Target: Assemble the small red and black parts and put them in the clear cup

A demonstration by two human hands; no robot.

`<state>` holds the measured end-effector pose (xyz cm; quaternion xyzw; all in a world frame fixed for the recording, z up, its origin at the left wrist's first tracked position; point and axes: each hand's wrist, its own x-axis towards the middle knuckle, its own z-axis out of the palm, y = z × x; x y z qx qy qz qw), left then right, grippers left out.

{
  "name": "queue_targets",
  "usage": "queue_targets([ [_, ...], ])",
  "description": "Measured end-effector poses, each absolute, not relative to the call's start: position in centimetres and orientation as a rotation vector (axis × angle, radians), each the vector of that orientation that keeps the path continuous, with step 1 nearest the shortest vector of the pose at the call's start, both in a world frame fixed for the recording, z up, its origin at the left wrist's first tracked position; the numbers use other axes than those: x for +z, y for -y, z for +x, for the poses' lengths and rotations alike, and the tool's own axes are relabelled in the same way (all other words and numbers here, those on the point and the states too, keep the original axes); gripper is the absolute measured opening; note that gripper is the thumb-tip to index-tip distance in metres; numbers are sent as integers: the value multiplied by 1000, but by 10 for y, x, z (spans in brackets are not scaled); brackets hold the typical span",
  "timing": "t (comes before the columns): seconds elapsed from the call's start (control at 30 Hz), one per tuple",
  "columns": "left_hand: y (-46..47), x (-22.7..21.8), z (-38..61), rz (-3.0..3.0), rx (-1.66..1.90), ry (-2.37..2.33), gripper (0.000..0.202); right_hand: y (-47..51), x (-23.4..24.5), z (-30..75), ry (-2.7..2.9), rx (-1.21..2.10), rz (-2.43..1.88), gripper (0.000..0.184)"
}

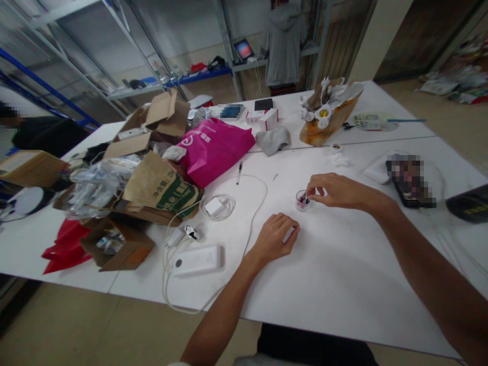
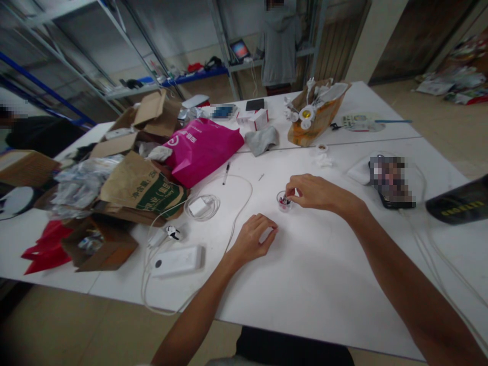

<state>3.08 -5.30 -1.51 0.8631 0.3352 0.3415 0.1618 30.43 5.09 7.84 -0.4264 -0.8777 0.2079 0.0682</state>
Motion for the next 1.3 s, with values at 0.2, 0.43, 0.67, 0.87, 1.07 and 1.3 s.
queue_targets([
  [0.2, 53, -15, 31, 2461, 986, -956, 7, -52, 78, 305, 2631, 635, -1268, 24],
  [0.43, 53, -16, 31, 2445, 985, -959, 7, -51, 79, 306, 2617, 620, -1265, 22],
  [0.67, 52, -15, 30, 2428, 1054, -953, 7, -46, 90, 308, 2467, 520, -1272, 24],
  [0.87, 48, -12, 24, 2208, 1251, -1039, 9, -22, 96, 341, 2197, 351, -1286, 17],
  [1.07, 41, -7, 18, 1827, 1397, -1189, 18, 23, 40, 408, 1855, 385, -1559, 26],
  [1.3, 26, -18, 13, 1204, 1522, -1116, 36, 70, -34, 433, 1455, 519, -1720, 34],
])
